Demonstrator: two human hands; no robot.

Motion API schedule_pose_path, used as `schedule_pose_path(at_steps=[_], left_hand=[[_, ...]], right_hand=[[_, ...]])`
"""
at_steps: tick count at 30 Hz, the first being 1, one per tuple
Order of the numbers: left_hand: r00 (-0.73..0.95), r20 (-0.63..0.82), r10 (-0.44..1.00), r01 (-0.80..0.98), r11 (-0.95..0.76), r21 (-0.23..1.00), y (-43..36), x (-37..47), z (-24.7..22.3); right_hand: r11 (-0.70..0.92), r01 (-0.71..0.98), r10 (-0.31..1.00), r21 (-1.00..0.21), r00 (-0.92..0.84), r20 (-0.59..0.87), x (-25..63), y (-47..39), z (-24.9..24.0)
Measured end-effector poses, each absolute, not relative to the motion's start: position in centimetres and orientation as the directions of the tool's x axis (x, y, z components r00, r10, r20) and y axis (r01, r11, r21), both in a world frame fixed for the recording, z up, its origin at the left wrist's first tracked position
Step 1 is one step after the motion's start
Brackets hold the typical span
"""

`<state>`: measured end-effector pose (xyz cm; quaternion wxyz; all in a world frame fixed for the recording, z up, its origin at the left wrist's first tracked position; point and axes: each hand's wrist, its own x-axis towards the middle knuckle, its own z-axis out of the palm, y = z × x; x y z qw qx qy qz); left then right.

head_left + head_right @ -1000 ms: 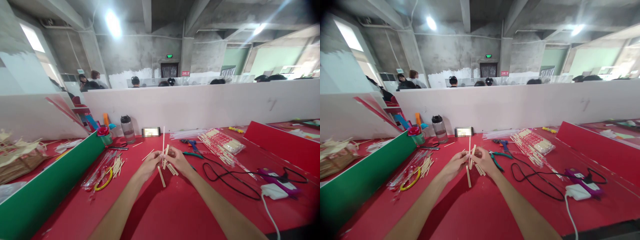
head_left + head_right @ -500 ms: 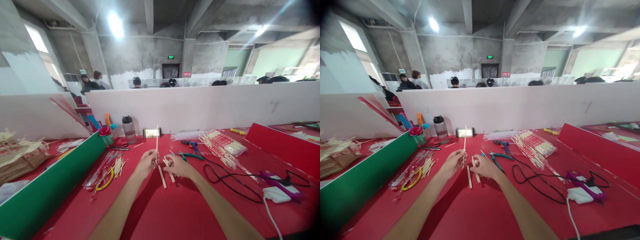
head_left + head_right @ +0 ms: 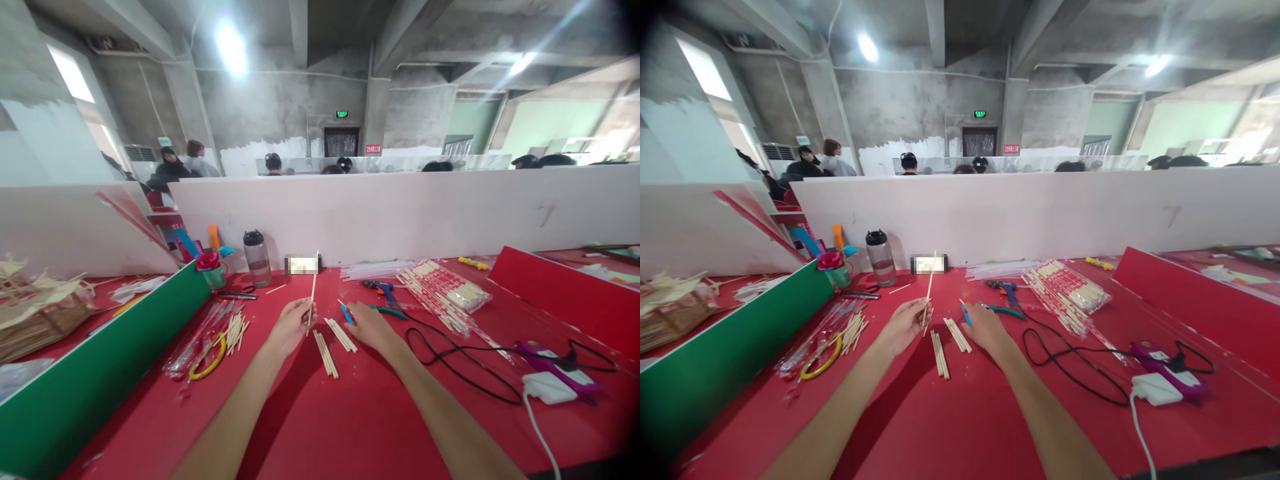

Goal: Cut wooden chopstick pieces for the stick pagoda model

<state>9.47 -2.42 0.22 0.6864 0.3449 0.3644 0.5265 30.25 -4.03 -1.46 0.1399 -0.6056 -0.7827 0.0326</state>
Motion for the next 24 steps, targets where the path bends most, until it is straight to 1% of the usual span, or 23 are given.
schedule_pose_path(at_steps=[3,6,8,10,12,14,15,16,17,19,21,24], left_hand=[[0.193,-0.142,0.971,-0.476,0.219,0.852,-2.3,9.4,0.1],[0.187,-0.151,0.971,-0.489,0.225,0.843,-2.2,9.3,0.0],[0.180,-0.149,0.972,-0.488,0.220,0.845,-2.1,9.3,-0.1],[0.173,-0.147,0.974,-0.475,0.213,0.854,-2.1,9.3,-0.2],[0.161,-0.149,0.976,-0.458,0.208,0.865,-2.0,9.3,-0.3],[0.156,-0.154,0.976,-0.436,0.208,0.876,-2.0,9.4,-0.3],[0.157,-0.153,0.976,-0.425,0.207,0.881,-2.1,9.5,-0.4],[0.161,-0.146,0.976,-0.416,0.202,0.886,-2.1,9.5,-0.4],[0.168,-0.137,0.976,-0.407,0.195,0.892,-2.1,9.5,-0.4],[0.181,-0.104,0.978,-0.388,0.169,0.906,-2.2,9.6,-0.5],[0.186,-0.064,0.980,-0.360,0.129,0.924,-2.3,9.7,-0.6],[0.179,-0.019,0.984,-0.315,0.076,0.946,-2.4,9.8,-0.5]], right_hand=[[0.279,0.936,0.960,-0.216,-0.264,0.097,29.9,-4.0,-2.2],[0.257,0.928,0.966,-0.271,-0.248,0.067,29.7,-4.0,-2.6],[0.256,0.904,0.966,-0.342,-0.231,0.112,29.8,-3.9,-2.5],[0.280,0.834,0.956,-0.475,-0.197,0.219,29.9,-3.7,-2.1],[0.331,0.657,0.939,-0.677,-0.159,0.305,30.0,-3.6,-1.4],[0.352,0.361,0.936,-0.864,-0.168,0.311,29.9,-3.7,-0.5],[0.335,0.203,0.935,-0.920,-0.194,0.297,29.8,-3.9,-0.1],[0.312,0.068,0.930,-0.948,-0.224,0.290,29.6,-4.1,0.3],[0.298,-0.032,0.923,-0.954,-0.244,0.297,29.5,-4.4,0.7],[0.321,-0.141,0.911,-0.936,-0.223,0.346,29.2,-4.9,1.2],[0.373,-0.172,0.906,-0.912,-0.146,0.398,29.1,-5.2,1.3],[0.408,-0.148,0.907,-0.901,-0.048,0.419,29.1,-4.8,0.9]])
